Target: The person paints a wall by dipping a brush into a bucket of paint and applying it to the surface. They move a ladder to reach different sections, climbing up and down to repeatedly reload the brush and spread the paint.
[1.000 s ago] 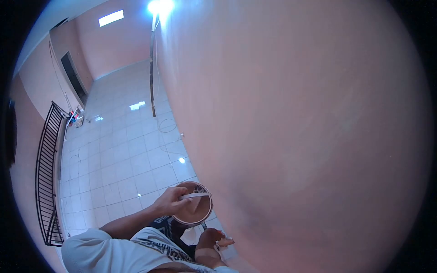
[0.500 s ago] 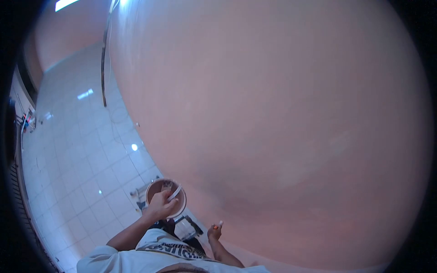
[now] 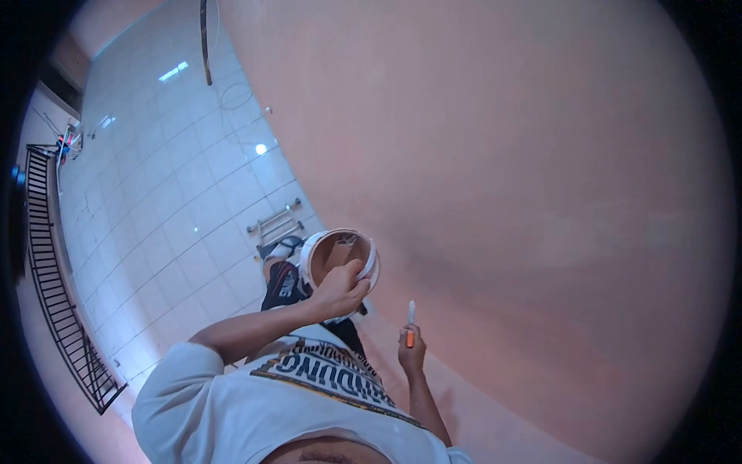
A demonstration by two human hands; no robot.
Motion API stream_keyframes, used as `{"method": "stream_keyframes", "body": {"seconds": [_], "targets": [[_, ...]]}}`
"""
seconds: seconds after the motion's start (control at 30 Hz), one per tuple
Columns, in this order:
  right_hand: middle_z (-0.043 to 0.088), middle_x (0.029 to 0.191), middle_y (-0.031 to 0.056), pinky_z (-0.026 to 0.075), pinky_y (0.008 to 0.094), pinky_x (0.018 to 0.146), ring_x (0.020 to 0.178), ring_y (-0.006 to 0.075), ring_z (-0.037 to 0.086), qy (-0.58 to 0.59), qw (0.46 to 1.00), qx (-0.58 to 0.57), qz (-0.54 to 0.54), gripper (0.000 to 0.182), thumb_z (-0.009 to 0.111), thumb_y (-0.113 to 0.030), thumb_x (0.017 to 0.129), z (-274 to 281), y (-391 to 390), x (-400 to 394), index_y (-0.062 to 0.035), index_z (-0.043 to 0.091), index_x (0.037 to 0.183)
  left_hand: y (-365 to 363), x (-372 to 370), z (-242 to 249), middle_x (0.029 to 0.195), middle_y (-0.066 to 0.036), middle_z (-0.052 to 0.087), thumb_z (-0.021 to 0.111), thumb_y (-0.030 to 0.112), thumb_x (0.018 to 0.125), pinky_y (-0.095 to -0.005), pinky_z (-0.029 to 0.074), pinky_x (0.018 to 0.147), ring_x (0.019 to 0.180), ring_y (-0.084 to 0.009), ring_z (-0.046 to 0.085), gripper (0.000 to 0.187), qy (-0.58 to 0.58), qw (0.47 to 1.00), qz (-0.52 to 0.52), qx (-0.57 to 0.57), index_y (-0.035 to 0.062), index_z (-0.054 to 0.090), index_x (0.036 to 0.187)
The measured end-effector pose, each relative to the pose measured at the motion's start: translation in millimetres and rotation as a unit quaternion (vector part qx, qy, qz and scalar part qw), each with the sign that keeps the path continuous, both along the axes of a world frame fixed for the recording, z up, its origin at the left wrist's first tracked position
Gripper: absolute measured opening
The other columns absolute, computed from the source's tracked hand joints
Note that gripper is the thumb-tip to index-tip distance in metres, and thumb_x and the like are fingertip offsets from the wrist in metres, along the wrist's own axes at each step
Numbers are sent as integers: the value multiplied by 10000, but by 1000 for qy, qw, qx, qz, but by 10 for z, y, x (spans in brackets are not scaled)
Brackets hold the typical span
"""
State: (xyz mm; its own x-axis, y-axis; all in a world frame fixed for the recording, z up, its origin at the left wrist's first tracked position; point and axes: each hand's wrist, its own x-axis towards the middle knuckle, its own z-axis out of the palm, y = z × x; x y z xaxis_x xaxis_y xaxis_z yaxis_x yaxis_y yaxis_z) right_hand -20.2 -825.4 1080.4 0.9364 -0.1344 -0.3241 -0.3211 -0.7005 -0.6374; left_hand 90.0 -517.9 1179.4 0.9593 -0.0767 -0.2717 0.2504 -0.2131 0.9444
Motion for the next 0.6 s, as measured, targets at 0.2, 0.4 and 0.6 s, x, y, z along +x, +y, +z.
{"method": "stream_keyframes", "body": {"seconds": [0.2, 0.4, 0.6], "targets": [[632, 800, 90, 529, 309, 659, 720, 167, 654, -42, 997, 34, -50, 175, 577, -179, 982, 446, 446, 93, -45, 585, 1095, -32, 131, -600, 743, -237, 597, 537, 208, 922, -436, 453, 640, 689, -342, 606, 261, 11, 998, -37, -45, -53, 542, 928], [609, 1001, 110, 569, 326, 746, 878, 182, 655, -106, 975, 139, -139, 209, 567, -188, 996, -183, 909, 138, -27, 534, 1125, -7, 160, -909, 797, -285, 599, 535, 208, 901, -463, 465, 701, 765, -397, 608, 275, 34, 987, -119, -100, -64, 528, 935], [566, 1023, 82, 599, 363, 751, 917, 167, 628, -97, 885, 294, -348, 196, 594, -169, 979, -876, 1435, 179, -85, 471, 1107, 102, 244, -923, 915, -295, 631, 536, 207, 925, -429, 484, 752, 859, -377, 654, 319, 75, 973, -194, -98, -88, 534, 1047]]}}
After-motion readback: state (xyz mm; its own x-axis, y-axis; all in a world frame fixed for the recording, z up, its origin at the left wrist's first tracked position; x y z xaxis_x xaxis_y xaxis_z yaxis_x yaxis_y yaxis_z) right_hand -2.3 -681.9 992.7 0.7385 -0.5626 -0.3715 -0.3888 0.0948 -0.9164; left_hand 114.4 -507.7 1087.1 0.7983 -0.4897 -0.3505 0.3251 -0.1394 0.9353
